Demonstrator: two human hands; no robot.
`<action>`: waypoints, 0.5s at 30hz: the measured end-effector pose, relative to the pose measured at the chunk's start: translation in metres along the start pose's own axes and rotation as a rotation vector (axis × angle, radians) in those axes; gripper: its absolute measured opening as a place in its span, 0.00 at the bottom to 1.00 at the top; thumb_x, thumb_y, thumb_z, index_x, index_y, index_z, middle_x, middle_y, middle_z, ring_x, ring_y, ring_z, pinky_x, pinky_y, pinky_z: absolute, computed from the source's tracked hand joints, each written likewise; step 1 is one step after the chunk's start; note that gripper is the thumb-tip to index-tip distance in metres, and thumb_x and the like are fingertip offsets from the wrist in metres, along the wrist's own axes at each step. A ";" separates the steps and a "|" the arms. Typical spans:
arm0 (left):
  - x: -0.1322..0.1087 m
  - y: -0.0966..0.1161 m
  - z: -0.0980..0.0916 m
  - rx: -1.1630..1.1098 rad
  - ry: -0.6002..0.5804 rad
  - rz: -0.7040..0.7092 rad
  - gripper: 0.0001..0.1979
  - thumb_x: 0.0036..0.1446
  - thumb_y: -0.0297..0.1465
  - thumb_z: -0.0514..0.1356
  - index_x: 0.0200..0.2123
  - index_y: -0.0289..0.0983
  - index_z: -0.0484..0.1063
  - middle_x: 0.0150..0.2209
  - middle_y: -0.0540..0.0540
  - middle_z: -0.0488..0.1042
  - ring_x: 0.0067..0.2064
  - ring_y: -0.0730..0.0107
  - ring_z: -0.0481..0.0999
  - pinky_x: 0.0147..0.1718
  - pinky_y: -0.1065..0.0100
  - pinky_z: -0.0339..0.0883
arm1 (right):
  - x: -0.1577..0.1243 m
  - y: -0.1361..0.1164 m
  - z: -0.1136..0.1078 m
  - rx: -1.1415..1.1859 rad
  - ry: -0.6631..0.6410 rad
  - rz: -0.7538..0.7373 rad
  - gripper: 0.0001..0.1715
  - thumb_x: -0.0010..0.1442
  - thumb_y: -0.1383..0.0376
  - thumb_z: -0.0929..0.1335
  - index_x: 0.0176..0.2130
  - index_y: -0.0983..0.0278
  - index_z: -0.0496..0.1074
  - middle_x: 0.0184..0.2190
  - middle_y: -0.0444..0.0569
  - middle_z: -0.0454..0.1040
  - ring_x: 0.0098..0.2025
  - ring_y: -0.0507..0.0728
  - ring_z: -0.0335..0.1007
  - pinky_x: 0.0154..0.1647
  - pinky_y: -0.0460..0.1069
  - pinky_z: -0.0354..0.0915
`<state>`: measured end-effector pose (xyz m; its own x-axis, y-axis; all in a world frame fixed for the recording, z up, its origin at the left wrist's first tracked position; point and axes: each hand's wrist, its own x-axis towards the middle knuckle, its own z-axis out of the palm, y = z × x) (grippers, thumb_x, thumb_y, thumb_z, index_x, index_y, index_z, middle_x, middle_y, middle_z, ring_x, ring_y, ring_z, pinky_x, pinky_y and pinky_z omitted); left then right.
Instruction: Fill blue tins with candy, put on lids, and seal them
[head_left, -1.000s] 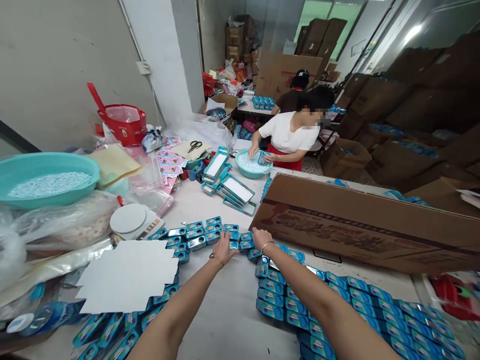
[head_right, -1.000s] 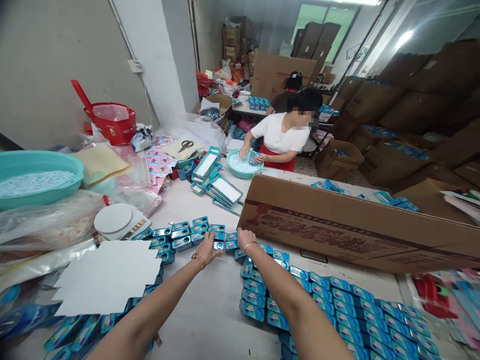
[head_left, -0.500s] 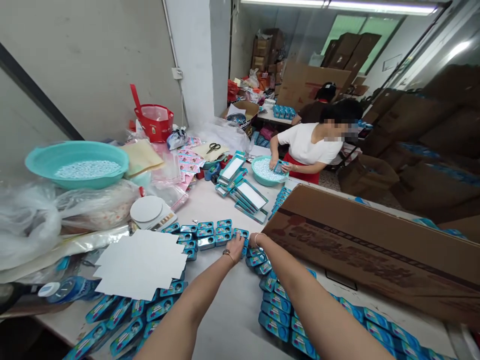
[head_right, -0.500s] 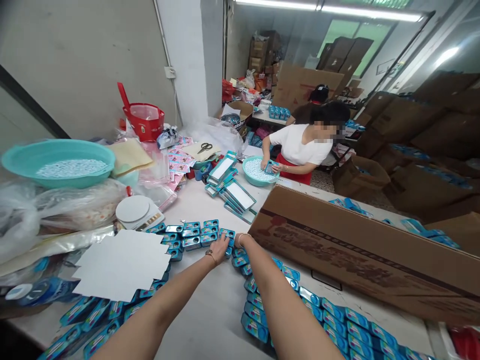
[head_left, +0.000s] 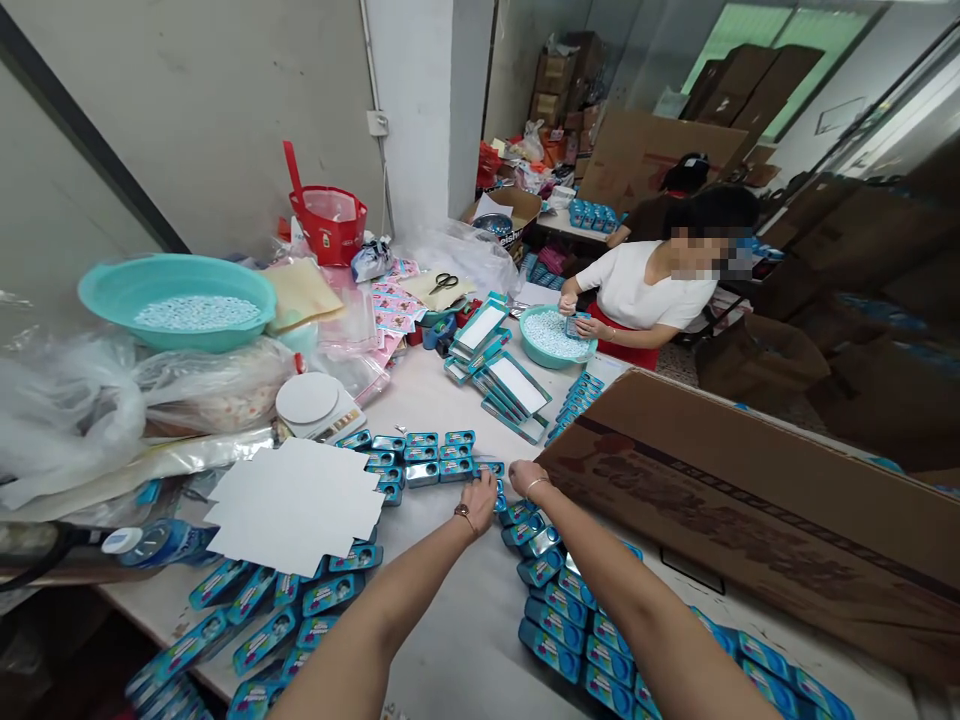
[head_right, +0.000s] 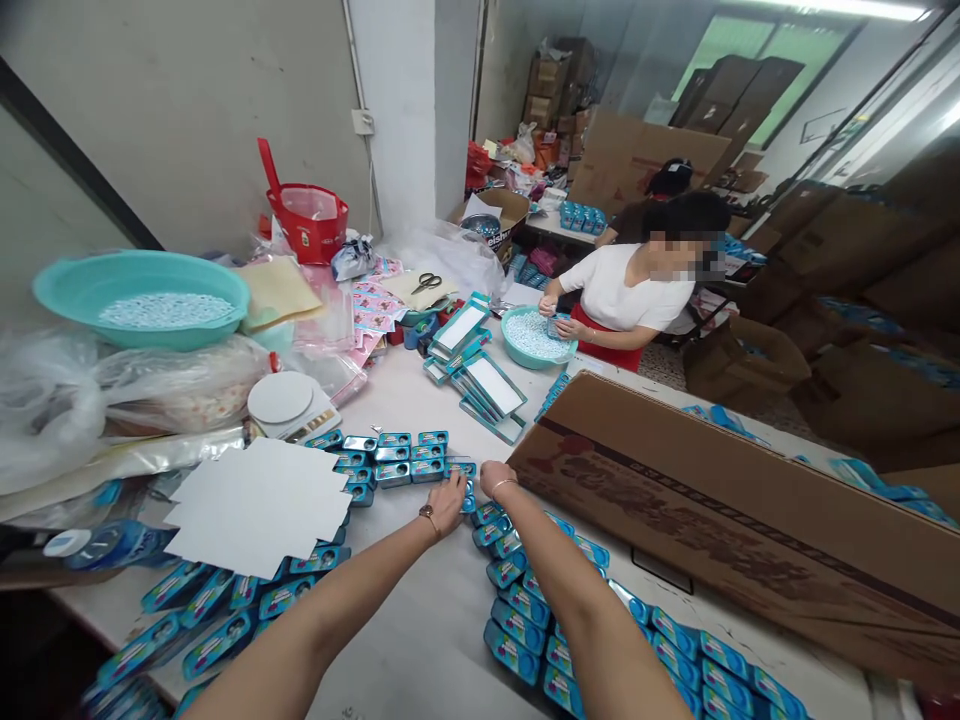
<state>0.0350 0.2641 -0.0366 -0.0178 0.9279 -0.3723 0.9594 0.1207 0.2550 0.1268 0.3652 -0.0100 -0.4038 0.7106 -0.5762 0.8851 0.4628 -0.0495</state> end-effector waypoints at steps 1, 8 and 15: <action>-0.001 0.000 -0.001 -0.005 0.004 -0.002 0.31 0.53 0.27 0.63 0.59 0.38 0.57 0.59 0.34 0.60 0.54 0.52 0.72 0.49 0.59 0.68 | -0.001 0.002 -0.002 -0.026 0.015 -0.018 0.21 0.68 0.60 0.64 0.58 0.64 0.65 0.52 0.56 0.72 0.50 0.60 0.72 0.50 0.58 0.69; -0.011 0.001 -0.003 -0.052 -0.007 -0.005 0.29 0.52 0.23 0.62 0.57 0.36 0.59 0.56 0.34 0.64 0.54 0.51 0.71 0.49 0.57 0.67 | 0.010 -0.014 -0.013 -0.210 -0.011 -0.249 0.32 0.61 0.68 0.66 0.64 0.63 0.59 0.51 0.62 0.75 0.53 0.64 0.73 0.49 0.54 0.66; -0.044 -0.002 0.008 -0.105 -0.045 -0.101 0.29 0.49 0.23 0.64 0.55 0.36 0.62 0.51 0.36 0.69 0.52 0.51 0.73 0.48 0.58 0.68 | 0.015 -0.038 -0.001 -0.301 -0.034 -0.310 0.22 0.63 0.59 0.69 0.54 0.67 0.69 0.50 0.57 0.74 0.49 0.61 0.73 0.50 0.58 0.69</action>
<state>0.0359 0.2197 -0.0279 -0.0973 0.8928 -0.4398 0.9185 0.2507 0.3058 0.0868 0.3583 -0.0161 -0.6278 0.4981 -0.5981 0.6141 0.7892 0.0126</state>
